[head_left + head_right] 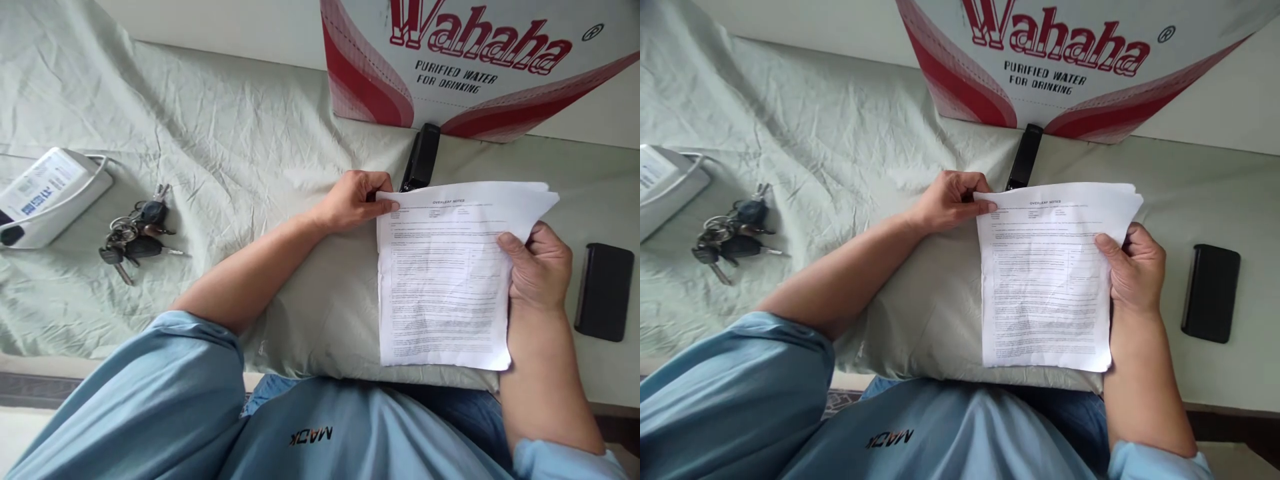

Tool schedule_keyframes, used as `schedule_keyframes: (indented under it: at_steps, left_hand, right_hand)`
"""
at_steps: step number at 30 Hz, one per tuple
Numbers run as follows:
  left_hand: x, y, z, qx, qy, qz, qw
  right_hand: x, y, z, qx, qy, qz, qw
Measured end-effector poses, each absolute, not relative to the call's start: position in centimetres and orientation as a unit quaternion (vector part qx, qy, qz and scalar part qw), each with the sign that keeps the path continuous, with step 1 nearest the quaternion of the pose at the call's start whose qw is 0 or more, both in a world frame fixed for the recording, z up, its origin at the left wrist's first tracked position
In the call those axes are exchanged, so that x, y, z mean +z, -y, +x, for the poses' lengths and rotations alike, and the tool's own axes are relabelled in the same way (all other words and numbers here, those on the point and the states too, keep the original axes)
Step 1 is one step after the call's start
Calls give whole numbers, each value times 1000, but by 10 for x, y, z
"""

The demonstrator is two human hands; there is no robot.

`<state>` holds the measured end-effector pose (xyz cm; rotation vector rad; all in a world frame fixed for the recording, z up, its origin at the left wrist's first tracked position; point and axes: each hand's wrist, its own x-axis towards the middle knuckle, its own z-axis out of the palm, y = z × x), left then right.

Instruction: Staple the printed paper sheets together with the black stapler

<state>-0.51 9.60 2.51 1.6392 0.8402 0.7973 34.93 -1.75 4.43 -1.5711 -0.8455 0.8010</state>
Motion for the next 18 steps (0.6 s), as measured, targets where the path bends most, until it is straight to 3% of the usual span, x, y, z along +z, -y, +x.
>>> schedule_keyframes:
  at_steps: [4,10,18]
  left_hand:
    - [25,-98,-5,367,-349,697,508]
    - [35,-93,-7,346,-325,659,584]
    - [27,-97,-6,355,-368,680,526]
  right_hand:
    - [42,16,356,316,379,-672,552]
    - [37,17,375,284,406,-690,528]
    - [39,12,384,302,398,-708,500]
